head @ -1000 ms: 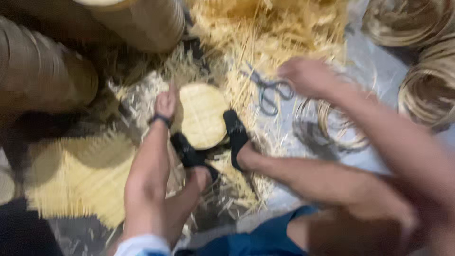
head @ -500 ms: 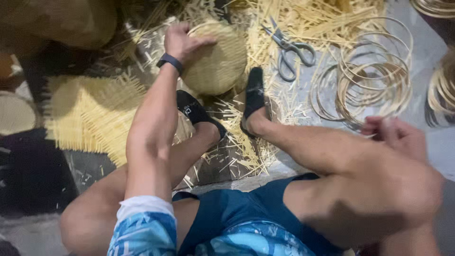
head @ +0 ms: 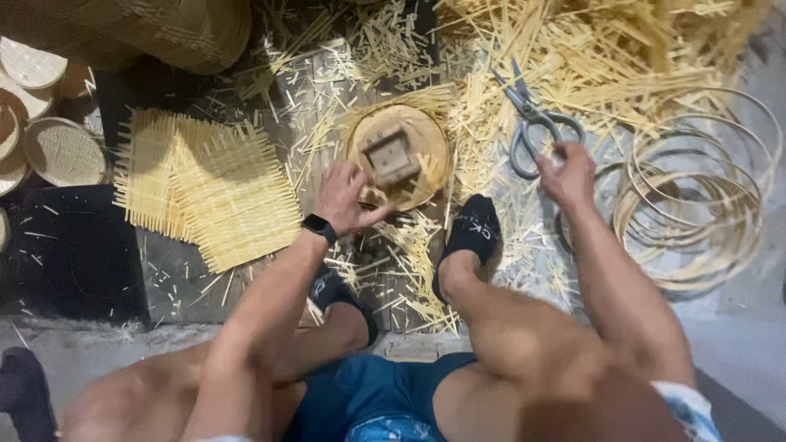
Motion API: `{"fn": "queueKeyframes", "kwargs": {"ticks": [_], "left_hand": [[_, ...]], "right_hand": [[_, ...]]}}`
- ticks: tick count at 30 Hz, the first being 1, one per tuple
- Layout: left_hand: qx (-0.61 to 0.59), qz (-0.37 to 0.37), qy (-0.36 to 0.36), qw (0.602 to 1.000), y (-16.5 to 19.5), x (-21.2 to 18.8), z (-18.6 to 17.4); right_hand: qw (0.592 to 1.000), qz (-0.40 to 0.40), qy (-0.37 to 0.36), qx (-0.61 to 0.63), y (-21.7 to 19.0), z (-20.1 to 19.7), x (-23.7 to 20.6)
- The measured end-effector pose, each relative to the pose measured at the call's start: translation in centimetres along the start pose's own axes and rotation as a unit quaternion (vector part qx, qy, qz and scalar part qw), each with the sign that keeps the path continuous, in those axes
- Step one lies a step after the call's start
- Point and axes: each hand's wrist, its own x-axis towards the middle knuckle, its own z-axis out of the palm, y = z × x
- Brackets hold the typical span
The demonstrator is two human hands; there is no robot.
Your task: The person sits on the floor and repeatedly places a woven bamboo mat over a circular wooden mold, then uses shears to trim the excess matting flush with the mold's edge. The person stacks the finished circular bases and continues the process with new mats.
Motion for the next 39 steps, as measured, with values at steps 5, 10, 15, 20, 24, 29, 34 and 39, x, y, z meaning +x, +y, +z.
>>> {"fn": "queueKeyframes", "kwargs": {"ticks": [5,10,15,20,24,29,34,39], "left_hand": [[0.137,-0.013,0.268,0.954,2.4,6.7,1.4],[-0.063,-0.046,0.192,0.978,2.9,8.1,2.2],[-0.095,0.032,0.212,0.972,2.9,8.6,1.0],[-0.101,0.081,0.089,0.988,1.5,10.3,0.5],[-0.088,0.099,0.054,0.990,0.5,10.2,0.3],[-0.054,0.078,0.025,0.995,0.3,10.6,0.6],[-0.040,0.100,0.026,0.994,0.0,11.0,0.9],[-0.057,0.108,0.005,0.992,-0.2,10.9,-0.2]], "right_hand": [[0.970,-0.079,-0.024,-0.229,0.6,2.4,4.8],[0.967,0.073,-0.223,-0.101,1.8,2.8,5.3],[0.918,0.270,-0.285,0.063,1.4,0.9,0.5],[0.966,0.130,-0.221,-0.018,-1.0,0.8,-5.0],[0.965,0.061,-0.255,-0.028,-2.4,3.8,-4.4],[0.962,0.044,-0.212,-0.167,-3.7,6.4,-1.0],[0.950,-0.014,-0.201,-0.238,-3.8,5.6,0.8],[0.949,-0.154,-0.077,-0.265,-2.6,7.5,1.9]]}}
